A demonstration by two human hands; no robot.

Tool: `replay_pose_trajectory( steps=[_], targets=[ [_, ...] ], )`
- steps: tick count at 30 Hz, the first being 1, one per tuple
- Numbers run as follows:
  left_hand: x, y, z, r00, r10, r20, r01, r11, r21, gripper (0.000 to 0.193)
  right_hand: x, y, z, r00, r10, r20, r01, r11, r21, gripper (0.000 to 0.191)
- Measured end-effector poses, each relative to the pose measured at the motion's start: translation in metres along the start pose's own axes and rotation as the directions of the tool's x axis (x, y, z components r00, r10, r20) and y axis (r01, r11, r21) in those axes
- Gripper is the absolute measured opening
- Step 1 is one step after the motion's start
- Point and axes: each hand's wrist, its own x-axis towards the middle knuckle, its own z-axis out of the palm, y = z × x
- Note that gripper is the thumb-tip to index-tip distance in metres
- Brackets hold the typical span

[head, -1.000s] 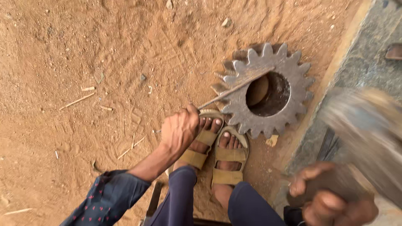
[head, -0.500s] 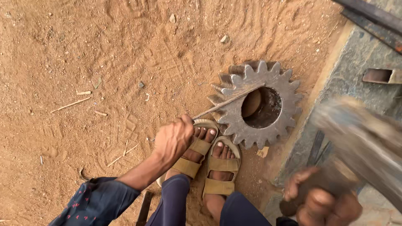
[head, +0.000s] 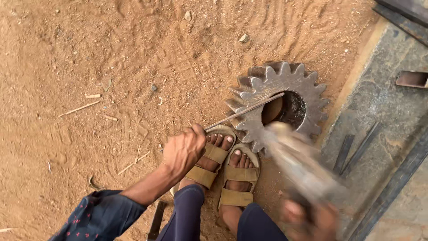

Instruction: The person sits on a chair and holds a long punch rod against a large metal gear lying on sandy ground, repeatedly striking the rod with a hammer. They reposition the rod around the gear's teeth and hub between strikes and briefly handle the rod with both hands.

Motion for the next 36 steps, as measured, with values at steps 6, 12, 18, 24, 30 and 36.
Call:
replay_pose_trajectory(
  steps=[6, 12, 18, 24, 30, 36],
  targets=[
    [0.002, -0.003, -0.006, 0.996, -0.004, 0.086, 0.005, 1.0, -0.003, 0.038, 0.035, -0.021, 0.005, 0.967, -0.252, 0.022, 0.241, 0.945, 0.221, 0.035],
    [0.01, -0.032, -0.011, 0.938, -0.168, 0.304, 0.198, 0.978, -0.07, 0.033, 0.077, -0.01, 0.033, 0.994, 0.082, 0.077, -0.058, 0.96, -0.273, 0.032],
    [-0.033, -0.044, -0.02, 0.967, -0.209, 0.149, 0.229, 0.963, -0.14, 0.021, 0.015, -0.047, 0.0, 0.991, -0.112, -0.08, 0.099, 0.984, -0.146, 0.041],
    [-0.019, -0.014, -0.041, 0.939, -0.262, 0.221, 0.317, 0.909, -0.272, 0.021, 0.001, -0.06, 0.01, 0.964, -0.131, -0.232, 0.11, 0.989, -0.102, 0.054],
    [-0.01, -0.004, -0.053, 0.945, -0.24, 0.222, 0.317, 0.84, -0.44, 0.031, 0.0, -0.074, 0.007, 0.968, -0.137, -0.211, 0.115, 0.987, -0.112, 0.057],
    [-0.011, -0.001, -0.028, 0.957, -0.274, 0.097, 0.289, 0.868, -0.403, 0.032, 0.024, -0.12, 0.037, 0.912, -0.381, -0.153, 0.313, 0.886, -0.342, 0.041]
  ],
)
